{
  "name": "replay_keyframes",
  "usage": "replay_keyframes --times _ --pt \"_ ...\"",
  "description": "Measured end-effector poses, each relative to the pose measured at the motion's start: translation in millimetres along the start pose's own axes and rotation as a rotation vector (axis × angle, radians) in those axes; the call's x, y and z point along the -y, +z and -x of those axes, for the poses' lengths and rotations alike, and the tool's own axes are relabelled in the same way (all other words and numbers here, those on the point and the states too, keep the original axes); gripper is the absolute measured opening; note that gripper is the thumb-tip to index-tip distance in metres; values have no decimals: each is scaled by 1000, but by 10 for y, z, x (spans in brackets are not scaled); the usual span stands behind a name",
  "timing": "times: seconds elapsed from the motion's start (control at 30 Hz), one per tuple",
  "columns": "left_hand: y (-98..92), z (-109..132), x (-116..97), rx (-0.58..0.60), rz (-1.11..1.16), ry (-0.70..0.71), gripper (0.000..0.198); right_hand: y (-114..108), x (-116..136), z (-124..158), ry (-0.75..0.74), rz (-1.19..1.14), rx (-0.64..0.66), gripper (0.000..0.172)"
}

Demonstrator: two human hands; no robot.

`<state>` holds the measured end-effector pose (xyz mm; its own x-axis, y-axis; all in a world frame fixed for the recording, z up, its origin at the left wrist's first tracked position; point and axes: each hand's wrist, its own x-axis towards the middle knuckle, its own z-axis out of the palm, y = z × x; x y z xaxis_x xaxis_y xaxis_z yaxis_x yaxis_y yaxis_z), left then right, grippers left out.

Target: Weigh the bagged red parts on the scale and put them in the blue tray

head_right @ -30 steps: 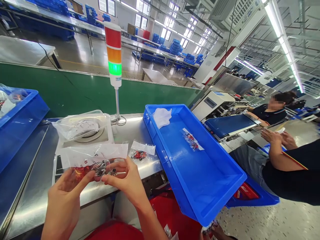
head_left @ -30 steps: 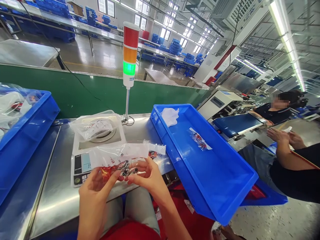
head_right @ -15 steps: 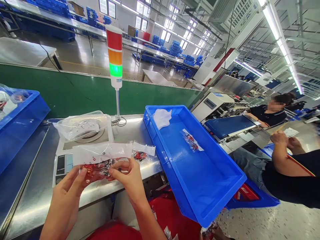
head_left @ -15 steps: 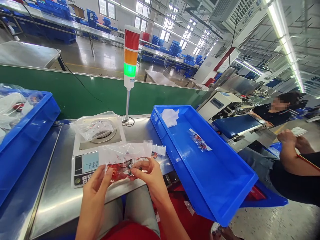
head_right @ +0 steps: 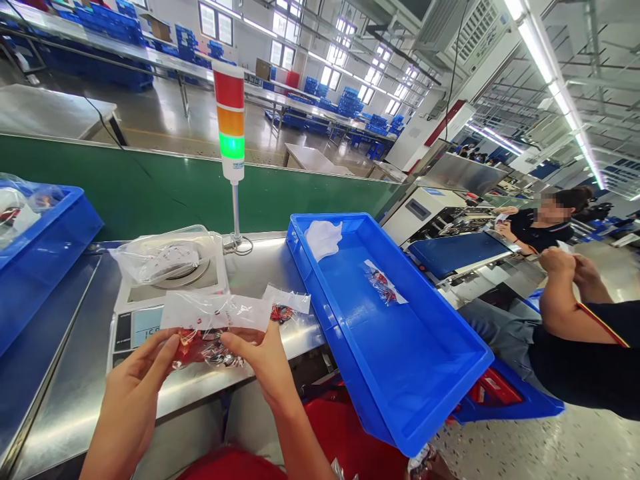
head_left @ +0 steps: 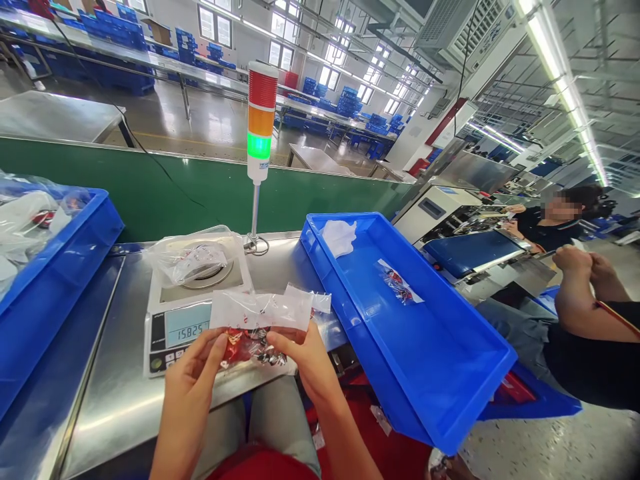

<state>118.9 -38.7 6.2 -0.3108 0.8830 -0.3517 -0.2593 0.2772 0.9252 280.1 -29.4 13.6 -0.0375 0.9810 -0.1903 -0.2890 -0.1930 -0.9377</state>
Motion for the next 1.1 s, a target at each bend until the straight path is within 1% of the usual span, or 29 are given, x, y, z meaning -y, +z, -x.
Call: replay_keyframes --times 0.17,0.3,0.37,0.47,0.57,0.77,0.93,1.0,1.1 --pt "32 16 -24 36 -1 -33 76 36 7 -9 -21 -14 -14 48" --pt "17 26 -17 16 -37 -36 80 13 -2 -8 -14 14 -22 44" --pt "12 26 -15 50 -61 -20 78 13 0 1 -6 23 -19 45" --pt "15 19 -13 124 -70 13 67 33 9 15 2 27 4 46" --pt "24 14 -10 109 -56 27 61 48 10 13 -4 15 21 43" --pt "59 24 -45 105 -30 -1 68 15 -1 -15 9 -17 -19 45" --pt "92 20 -58 65 -34 -2 66 20 -24 -10 23 -42 -31 49" --pt "93 9 -50 49 -20 -2 65 19 -31 -11 31 -33 -26 48" --pt "73 -14 -27 54 -36 11 65 -2 -30 -25 25 3 -38 47"
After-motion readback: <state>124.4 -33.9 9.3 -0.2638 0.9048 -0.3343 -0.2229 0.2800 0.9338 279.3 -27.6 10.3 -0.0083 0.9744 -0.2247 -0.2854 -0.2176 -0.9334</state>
